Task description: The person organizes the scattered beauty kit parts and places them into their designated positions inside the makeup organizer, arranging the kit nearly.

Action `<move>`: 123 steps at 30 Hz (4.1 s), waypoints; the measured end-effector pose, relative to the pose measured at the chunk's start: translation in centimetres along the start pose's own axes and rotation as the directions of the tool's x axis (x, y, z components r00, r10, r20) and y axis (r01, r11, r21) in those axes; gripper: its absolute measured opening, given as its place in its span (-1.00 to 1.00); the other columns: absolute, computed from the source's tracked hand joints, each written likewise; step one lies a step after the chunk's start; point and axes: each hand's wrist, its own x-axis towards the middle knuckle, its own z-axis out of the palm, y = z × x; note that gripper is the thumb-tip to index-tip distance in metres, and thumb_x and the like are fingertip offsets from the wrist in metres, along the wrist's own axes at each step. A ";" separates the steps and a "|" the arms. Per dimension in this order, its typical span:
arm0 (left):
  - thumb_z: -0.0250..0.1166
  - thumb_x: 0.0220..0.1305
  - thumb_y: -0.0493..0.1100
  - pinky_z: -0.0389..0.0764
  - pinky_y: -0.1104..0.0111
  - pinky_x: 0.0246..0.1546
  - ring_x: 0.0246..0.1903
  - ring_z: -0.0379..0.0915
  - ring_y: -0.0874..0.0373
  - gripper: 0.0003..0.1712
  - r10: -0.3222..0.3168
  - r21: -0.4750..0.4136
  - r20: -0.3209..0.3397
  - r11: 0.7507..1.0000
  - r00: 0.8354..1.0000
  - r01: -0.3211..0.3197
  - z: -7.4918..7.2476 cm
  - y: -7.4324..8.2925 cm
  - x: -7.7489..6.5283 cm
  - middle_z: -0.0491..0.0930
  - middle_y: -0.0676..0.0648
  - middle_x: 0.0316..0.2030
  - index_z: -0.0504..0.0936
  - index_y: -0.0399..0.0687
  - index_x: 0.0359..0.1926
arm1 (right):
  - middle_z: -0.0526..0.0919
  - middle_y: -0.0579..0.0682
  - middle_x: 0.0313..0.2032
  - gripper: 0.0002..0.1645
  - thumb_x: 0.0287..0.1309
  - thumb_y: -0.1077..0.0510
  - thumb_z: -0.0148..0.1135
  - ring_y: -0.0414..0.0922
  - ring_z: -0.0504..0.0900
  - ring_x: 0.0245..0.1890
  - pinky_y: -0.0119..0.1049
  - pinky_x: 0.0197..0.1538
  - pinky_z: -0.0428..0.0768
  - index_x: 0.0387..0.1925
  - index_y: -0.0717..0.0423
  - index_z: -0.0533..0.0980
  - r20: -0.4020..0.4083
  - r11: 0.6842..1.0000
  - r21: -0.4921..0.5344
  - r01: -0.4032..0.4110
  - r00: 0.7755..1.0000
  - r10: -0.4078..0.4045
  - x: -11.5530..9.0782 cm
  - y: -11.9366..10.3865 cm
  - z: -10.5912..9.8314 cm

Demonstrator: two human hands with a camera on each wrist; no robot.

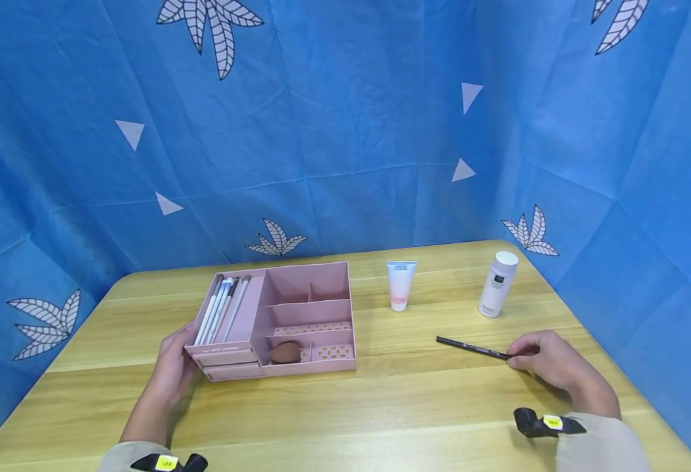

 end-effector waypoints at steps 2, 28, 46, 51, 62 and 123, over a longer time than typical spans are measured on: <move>-0.23 0.49 -0.08 0.48 0.57 0.03 -0.06 0.46 0.42 -0.41 -0.008 0.005 -0.001 1.000 1.000 0.008 0.0 0.0 0.0 0.57 0.30 -0.15 0.16 -0.53 0.28 | 0.63 -0.02 -0.40 -0.81 0.04 0.21 0.34 -0.38 0.43 -0.46 -0.47 -0.40 0.46 -0.32 0.26 0.61 0.009 1.000 -0.013 0.023 1.000 -0.023 0.0 -0.1 0.1; -0.23 0.49 -0.10 0.49 0.58 0.03 -0.06 0.46 0.43 -0.42 -0.015 -0.022 0.000 1.000 1.000 0.015 0.1 0.0 0.1 0.58 0.31 -0.15 0.13 -0.53 0.29 | 0.58 0.04 -0.35 -0.80 0.06 0.34 0.22 -0.35 0.46 -0.41 -0.45 -0.33 0.54 -0.24 0.38 0.52 0.117 0.996 0.068 0.049 0.991 -0.057 0.1 -1.1 -0.1; -0.26 0.49 -0.04 0.37 0.63 0.10 -0.02 0.37 0.57 -0.38 -0.066 0.026 -0.002 0.997 0.998 0.066 0.1 0.2 0.1 0.12 -0.38 0.34 0.07 -0.45 0.35 | 0.57 -0.02 -0.38 -0.86 0.14 0.30 0.22 -0.36 0.44 -0.42 -0.45 -0.37 0.54 -0.25 0.30 0.54 0.089 0.966 0.137 0.218 0.969 -0.231 1.7 -4.8 1.6; -0.23 0.49 -0.06 0.43 0.59 0.08 -0.03 0.42 0.48 -0.39 -0.042 0.008 -0.007 0.999 0.999 0.042 0.1 0.1 0.1 0.42 -0.13 0.18 0.12 -0.47 0.32 | 0.57 -0.01 -0.41 -0.88 0.14 0.30 0.22 -0.34 0.46 -0.43 -0.45 -0.40 0.54 -0.26 0.29 0.54 0.082 0.938 0.172 0.303 0.944 -0.320 2.3 -6.9 2.4; -0.26 0.49 -0.09 0.41 0.60 0.09 -0.02 0.40 0.50 -0.42 -0.053 0.023 -0.023 0.998 0.998 0.053 0.2 0.2 0.2 0.18 -0.39 0.30 0.13 -0.46 0.32 | 0.58 -0.10 -0.42 -0.93 0.14 0.31 0.22 -0.29 0.47 -0.41 -0.42 -0.35 0.54 -0.30 0.15 0.55 0.060 0.932 0.088 0.351 0.932 -0.357 4.2 -13.0 4.1; -0.19 0.47 -0.06 0.44 0.56 0.09 -0.01 0.44 0.43 -0.40 -0.021 0.012 -0.012 1.000 1.000 0.022 -0.1 -0.3 0.1 0.49 -0.02 0.08 0.18 -0.47 0.30 | -0.10 -0.18 -0.72 -0.49 -0.11 0.56 -0.10 -0.25 -0.07 -0.66 -0.45 -0.59 -0.04 -0.81 -0.03 0.05 0.352 0.777 -0.282 0.563 0.814 -0.462 10.7 -26.2 12.2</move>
